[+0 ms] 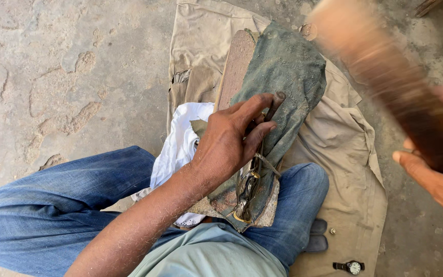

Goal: The person sits on the ground and uses a hammer and chisel to shape a small, shiny, gold-colored metal object. They repeatedly strike the chisel with the hammer while holding the object steady on a cloth-covered surface.

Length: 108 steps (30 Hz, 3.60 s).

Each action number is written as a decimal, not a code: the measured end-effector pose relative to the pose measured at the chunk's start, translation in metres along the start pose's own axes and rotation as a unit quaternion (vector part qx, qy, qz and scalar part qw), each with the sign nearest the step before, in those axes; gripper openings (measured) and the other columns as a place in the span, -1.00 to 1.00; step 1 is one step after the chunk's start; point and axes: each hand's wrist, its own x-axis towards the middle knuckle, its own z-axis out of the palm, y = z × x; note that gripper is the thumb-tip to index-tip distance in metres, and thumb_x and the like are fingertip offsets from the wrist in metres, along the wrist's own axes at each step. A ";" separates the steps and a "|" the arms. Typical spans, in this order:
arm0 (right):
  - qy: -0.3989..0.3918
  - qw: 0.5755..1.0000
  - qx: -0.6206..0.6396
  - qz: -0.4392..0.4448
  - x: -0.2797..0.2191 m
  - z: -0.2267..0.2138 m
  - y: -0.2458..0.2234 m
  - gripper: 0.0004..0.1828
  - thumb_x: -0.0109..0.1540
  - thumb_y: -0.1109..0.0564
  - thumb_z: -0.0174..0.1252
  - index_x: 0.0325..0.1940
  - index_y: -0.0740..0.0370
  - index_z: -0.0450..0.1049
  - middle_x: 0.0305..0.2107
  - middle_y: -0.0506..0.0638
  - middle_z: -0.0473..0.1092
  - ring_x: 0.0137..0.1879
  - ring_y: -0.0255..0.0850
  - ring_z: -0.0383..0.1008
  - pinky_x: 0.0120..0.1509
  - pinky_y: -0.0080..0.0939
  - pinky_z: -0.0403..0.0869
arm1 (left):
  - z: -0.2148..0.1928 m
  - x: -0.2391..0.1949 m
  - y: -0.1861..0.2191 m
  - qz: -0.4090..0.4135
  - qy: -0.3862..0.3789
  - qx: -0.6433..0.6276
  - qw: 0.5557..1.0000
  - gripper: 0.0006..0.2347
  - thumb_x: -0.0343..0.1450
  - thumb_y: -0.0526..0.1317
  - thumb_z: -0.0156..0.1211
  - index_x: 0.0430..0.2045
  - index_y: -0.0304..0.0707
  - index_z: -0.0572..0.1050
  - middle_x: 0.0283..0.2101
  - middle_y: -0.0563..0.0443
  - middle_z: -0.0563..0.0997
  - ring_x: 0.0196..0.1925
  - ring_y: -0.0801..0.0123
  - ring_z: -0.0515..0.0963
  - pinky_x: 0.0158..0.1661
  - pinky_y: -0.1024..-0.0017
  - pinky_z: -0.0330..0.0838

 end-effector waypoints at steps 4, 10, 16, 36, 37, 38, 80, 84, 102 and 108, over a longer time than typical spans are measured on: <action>-0.012 0.998 0.017 0.053 -0.003 0.001 -0.009 -0.16 0.16 0.28 0.29 0.54 0.20 0.24 -0.03 0.24 0.49 -0.11 -0.07 0.61 -0.03 -0.12 0.62 | 0.001 -0.001 0.001 -0.031 -0.014 -0.001 0.999 -0.71 0.48 -0.27 0.29 0.07 -0.17 0.42 -0.23 -0.14 0.61 -0.27 0.11 0.68 -0.28 0.25 0.57; 0.013 1.000 -0.015 -0.016 -0.012 0.006 0.000 -0.46 0.20 0.28 0.22 0.29 0.34 0.40 -0.23 0.21 0.51 -0.23 -0.12 0.58 -0.16 -0.16 0.56 | 0.000 -0.002 -0.002 -0.025 -0.012 -0.015 0.999 -0.71 0.49 -0.25 0.30 0.08 -0.18 0.44 -0.24 -0.12 0.62 -0.29 0.21 0.69 -0.29 0.31 0.59; -0.059 0.975 -0.082 0.199 -0.021 0.029 0.048 -0.85 0.39 0.20 0.25 -0.11 0.37 0.47 -0.50 0.19 0.43 -0.56 -0.10 0.44 -0.44 -0.10 0.48 | -0.006 0.005 -0.012 -0.028 -0.048 -0.018 0.998 -0.65 0.48 -0.22 0.32 0.16 -0.19 0.44 -0.24 -0.18 0.65 -0.31 0.07 0.67 -0.27 0.24 0.55; 0.010 0.993 0.016 0.112 -0.018 0.021 0.036 -0.85 0.35 0.27 0.16 -0.02 0.32 0.36 -0.48 0.03 0.31 -0.52 -0.16 0.34 -0.37 -0.14 0.40 | -0.002 -0.004 -0.003 0.023 0.002 -0.042 0.999 -0.69 0.51 -0.29 0.28 0.12 -0.22 0.40 -0.20 -0.15 0.61 -0.26 0.14 0.68 -0.25 0.31 0.56; 0.003 0.992 0.019 0.126 -0.019 0.024 0.043 -0.88 0.37 0.26 0.16 -0.05 0.31 0.36 -0.50 0.02 0.30 -0.53 -0.16 0.33 -0.38 -0.13 0.40 | -0.002 -0.003 -0.002 -0.012 -0.002 -0.049 0.999 -0.68 0.49 -0.27 0.29 0.11 -0.22 0.40 -0.23 -0.14 0.62 -0.30 0.16 0.69 -0.27 0.31 0.56; -0.012 0.991 -0.006 0.135 -0.021 0.025 0.050 -0.88 0.40 0.25 0.18 -0.19 0.32 0.39 -0.52 0.06 0.29 -0.54 -0.11 0.33 -0.40 -0.10 0.40 | -0.002 -0.003 -0.002 -0.048 -0.006 -0.057 0.997 -0.68 0.48 -0.26 0.30 0.10 -0.22 0.40 -0.27 -0.13 0.62 -0.33 0.18 0.69 -0.30 0.31 0.56; 0.016 0.945 0.149 0.292 0.035 0.077 0.169 -0.47 0.42 -0.10 0.01 0.34 0.28 0.26 -0.04 0.05 0.40 -0.06 -0.22 0.44 0.07 -0.24 0.48 | 0.001 -0.003 0.005 -0.082 -0.009 -0.044 0.996 -0.66 0.40 -0.30 0.37 0.05 -0.28 0.47 -0.22 -0.19 0.64 -0.30 0.14 0.68 -0.30 0.28 0.53; -0.041 0.997 0.018 0.067 0.027 0.038 0.127 -0.46 0.38 -0.09 -0.03 0.33 0.30 0.28 -0.16 0.06 0.41 -0.16 -0.22 0.47 -0.01 -0.23 0.48 | 0.004 -0.007 0.001 -0.070 0.008 -0.067 0.995 -0.66 0.40 -0.30 0.36 0.04 -0.29 0.44 -0.22 -0.16 0.62 -0.31 0.20 0.69 -0.30 0.31 0.55; -0.026 0.999 0.001 0.030 0.022 0.027 0.112 -0.51 0.31 0.01 0.01 0.25 0.32 0.34 -0.27 0.08 0.41 -0.24 -0.16 0.50 -0.12 -0.18 0.50 | -0.001 0.002 -0.010 0.006 -0.026 -0.053 0.998 -0.61 0.40 -0.30 0.39 0.12 -0.28 0.48 -0.20 -0.22 0.67 -0.29 0.17 0.69 -0.30 0.33 0.54; -0.037 0.998 0.011 0.047 0.037 0.031 0.130 -0.59 0.27 0.12 0.06 0.20 0.29 0.39 -0.25 0.08 0.42 -0.20 -0.16 0.52 -0.08 -0.18 0.52 | -0.003 -0.002 -0.006 -0.099 -0.040 -0.094 0.990 -0.61 0.37 -0.32 0.37 0.10 -0.31 0.46 -0.42 -0.14 0.64 -0.50 0.25 0.63 -0.42 0.32 0.49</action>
